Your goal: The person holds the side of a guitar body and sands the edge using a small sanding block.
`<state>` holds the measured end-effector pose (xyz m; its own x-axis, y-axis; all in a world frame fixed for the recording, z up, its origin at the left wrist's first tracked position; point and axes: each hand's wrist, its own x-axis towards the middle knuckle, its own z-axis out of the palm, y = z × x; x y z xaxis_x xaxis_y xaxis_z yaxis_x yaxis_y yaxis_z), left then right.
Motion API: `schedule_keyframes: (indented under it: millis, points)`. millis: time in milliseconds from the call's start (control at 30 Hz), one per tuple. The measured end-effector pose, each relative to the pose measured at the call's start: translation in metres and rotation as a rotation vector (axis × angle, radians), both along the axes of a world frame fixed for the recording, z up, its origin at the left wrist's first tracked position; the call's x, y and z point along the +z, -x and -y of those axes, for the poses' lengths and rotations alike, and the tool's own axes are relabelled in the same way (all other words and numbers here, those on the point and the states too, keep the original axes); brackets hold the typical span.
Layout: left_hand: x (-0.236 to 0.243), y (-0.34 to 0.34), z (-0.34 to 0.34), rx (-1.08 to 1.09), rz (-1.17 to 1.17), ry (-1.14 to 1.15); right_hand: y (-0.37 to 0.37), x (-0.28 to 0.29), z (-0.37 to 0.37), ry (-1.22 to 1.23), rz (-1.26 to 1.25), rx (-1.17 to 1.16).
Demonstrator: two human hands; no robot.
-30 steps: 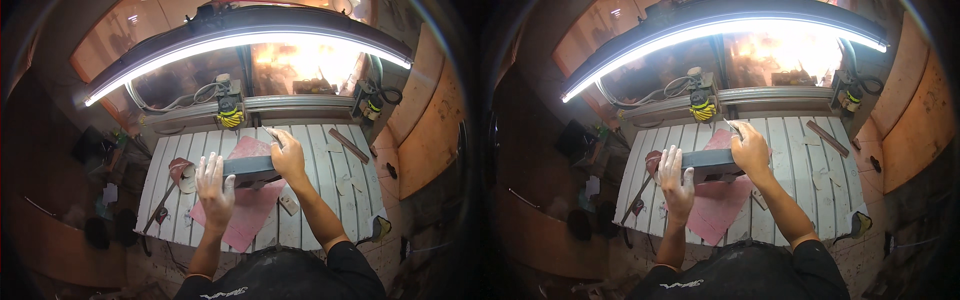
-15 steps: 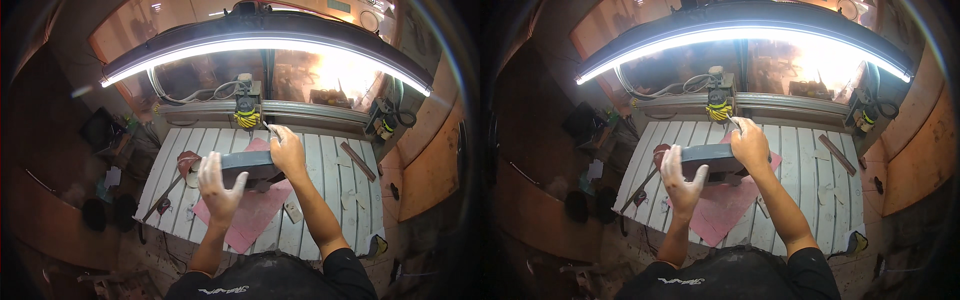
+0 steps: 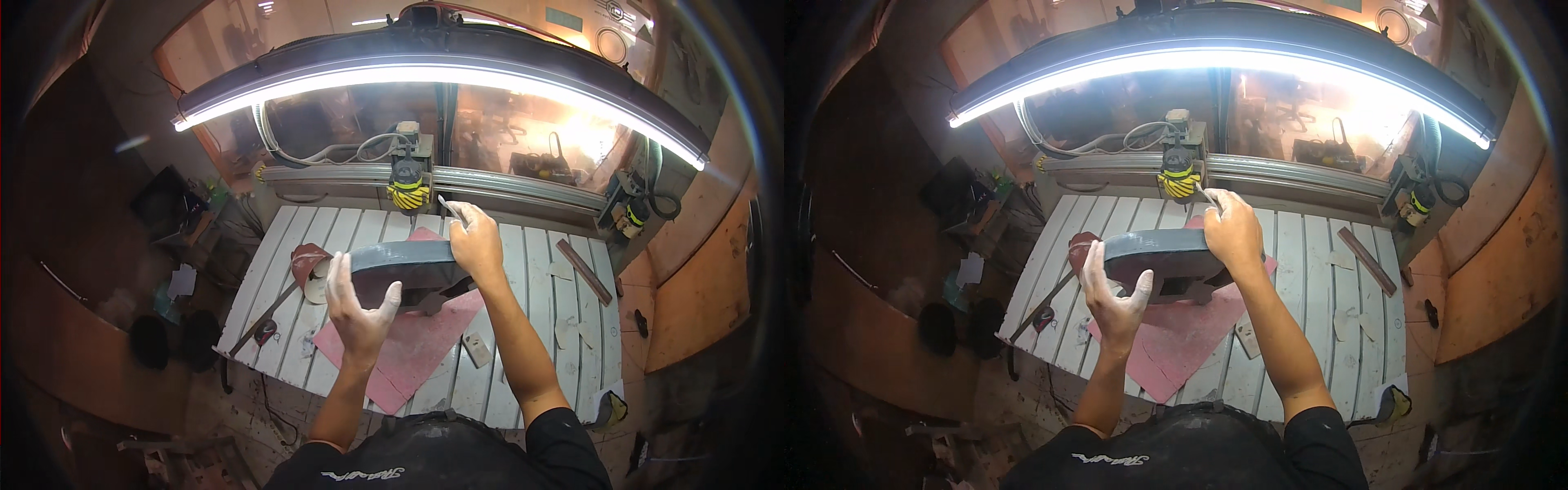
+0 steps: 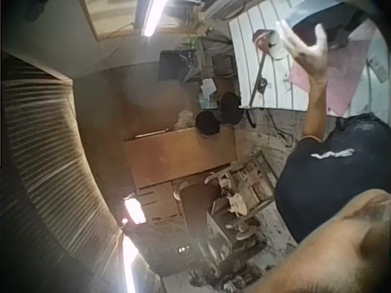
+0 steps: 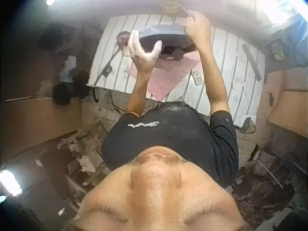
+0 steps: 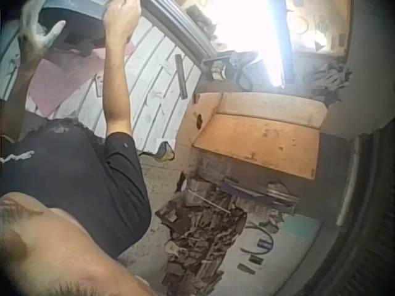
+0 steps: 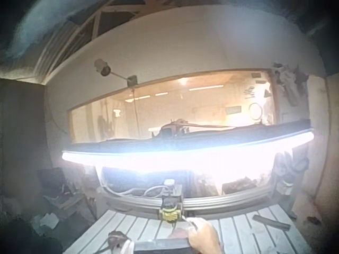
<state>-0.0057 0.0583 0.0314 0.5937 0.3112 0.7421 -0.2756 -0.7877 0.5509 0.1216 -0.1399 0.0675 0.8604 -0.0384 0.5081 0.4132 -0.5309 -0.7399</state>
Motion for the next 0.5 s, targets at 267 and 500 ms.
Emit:
schedule_keyframes:
  millis: [267,500]
  points:
    - [-0.017,-0.014,-0.018,-0.051,0.136,0.018,0.000,-0.002,0.000,0.015,-0.026,0.014]
    - [-0.007,-0.013,-0.019,-0.097,0.170,-0.042,0.000,-0.002,0.004,-0.001,-0.003,0.018]
